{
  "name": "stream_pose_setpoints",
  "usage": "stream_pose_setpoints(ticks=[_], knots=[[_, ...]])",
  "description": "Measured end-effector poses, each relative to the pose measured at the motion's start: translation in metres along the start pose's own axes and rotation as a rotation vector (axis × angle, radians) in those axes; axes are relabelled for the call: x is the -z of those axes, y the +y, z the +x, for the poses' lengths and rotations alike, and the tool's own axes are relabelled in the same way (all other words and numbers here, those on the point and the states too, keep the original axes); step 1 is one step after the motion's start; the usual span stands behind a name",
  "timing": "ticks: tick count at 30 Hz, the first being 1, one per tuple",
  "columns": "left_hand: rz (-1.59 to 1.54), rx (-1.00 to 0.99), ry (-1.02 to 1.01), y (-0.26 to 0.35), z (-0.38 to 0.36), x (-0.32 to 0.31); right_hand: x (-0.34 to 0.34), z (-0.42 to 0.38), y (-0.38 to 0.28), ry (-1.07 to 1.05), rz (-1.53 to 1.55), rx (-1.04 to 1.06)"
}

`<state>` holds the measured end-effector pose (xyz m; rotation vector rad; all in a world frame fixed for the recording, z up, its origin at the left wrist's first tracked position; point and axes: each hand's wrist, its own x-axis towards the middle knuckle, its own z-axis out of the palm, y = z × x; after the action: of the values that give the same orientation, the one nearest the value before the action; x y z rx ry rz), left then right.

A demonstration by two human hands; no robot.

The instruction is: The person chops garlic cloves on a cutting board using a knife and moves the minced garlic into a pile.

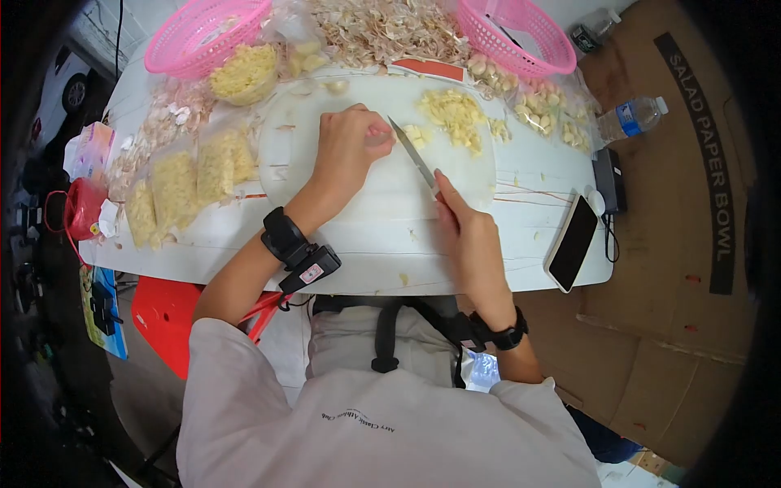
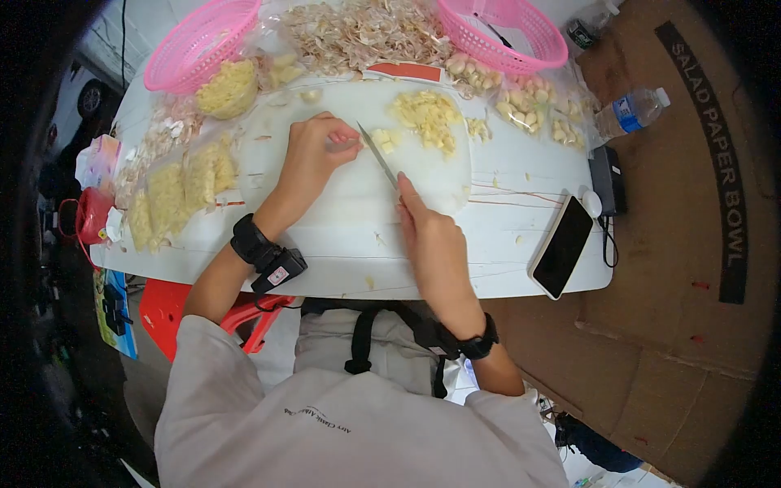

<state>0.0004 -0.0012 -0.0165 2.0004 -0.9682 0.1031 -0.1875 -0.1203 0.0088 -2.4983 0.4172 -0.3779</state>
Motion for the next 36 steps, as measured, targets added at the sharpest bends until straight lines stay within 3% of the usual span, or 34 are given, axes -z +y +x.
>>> stream_pose_setpoints(ticks=[4, 36], knots=[[0.018, 0.0, 0.007, 0.0, 0.0, 0.0, 0.013, -0.004, 0.0, 0.063, 0.133, -0.02], [0.052, -0.027, 0.028, -0.003, 0.0, -0.001, 0.012, 0.0, -0.018, 0.051, 0.005, 0.044]])
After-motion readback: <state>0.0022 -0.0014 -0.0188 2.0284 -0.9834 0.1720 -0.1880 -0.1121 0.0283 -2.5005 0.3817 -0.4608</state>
